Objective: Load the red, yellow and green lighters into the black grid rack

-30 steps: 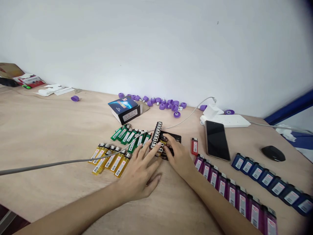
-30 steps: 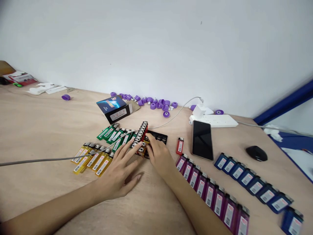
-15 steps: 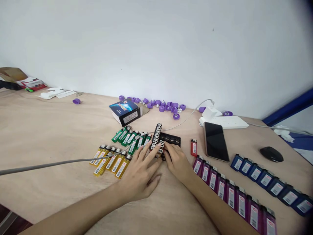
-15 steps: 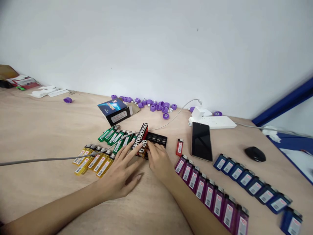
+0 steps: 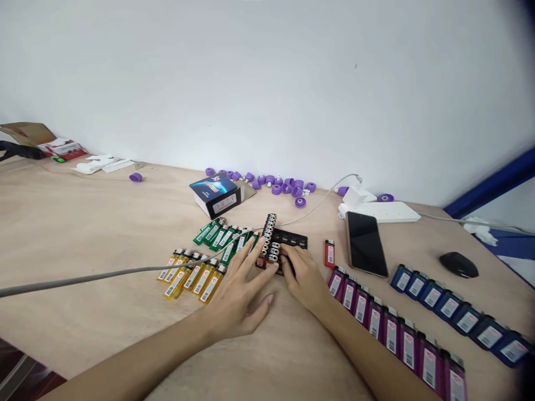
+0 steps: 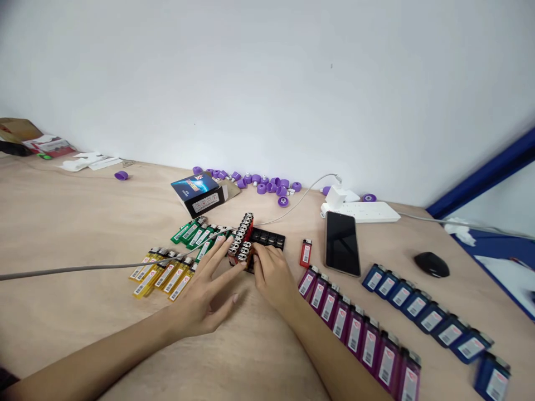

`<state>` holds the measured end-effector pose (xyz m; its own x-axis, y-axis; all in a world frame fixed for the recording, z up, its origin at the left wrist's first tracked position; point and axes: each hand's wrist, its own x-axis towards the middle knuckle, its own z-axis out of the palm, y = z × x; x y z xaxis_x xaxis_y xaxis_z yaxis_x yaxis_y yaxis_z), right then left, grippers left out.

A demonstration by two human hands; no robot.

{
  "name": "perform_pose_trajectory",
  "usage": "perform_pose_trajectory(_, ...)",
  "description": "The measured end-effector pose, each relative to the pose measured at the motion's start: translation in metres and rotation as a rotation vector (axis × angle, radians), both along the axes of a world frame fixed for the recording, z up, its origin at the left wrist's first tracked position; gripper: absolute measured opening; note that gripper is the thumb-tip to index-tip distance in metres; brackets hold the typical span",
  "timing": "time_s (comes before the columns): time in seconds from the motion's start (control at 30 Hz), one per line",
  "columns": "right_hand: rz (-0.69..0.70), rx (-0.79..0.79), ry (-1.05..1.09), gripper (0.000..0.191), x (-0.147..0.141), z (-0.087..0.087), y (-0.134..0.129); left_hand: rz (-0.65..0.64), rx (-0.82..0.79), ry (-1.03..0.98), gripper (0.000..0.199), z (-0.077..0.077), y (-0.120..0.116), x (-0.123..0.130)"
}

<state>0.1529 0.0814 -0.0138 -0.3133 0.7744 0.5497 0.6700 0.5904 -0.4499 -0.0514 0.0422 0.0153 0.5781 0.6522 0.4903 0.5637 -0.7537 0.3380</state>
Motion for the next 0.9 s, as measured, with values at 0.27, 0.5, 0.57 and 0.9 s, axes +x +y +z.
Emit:
perform_pose_trajectory(0.27, -0.019, 0.015, 0.044, 0.024, 0.000, -0.002, 0.001, 0.010, 0.050, 0.096, 0.042, 0.013, -0.024, -0.011)
perform_pose_trajectory(0.5, -0.052, 0.022, 0.109, 0.020, 0.002, 0.000, 0.000, 0.407, 0.138, 0.382, 0.057, -0.005, -0.077, -0.036)
perform_pose_trajectory(0.57, -0.060, 0.033, 0.125, 0.020, 0.002, -0.001, 0.000, 0.490, 0.150, 0.418, 0.060, -0.013, -0.086, -0.042)
perform_pose_trajectory(0.9, -0.070, 0.062, 0.129, 0.018, 0.002, 0.002, 0.001, 0.323, 0.195, 0.466, 0.053, -0.012, -0.090, -0.029)
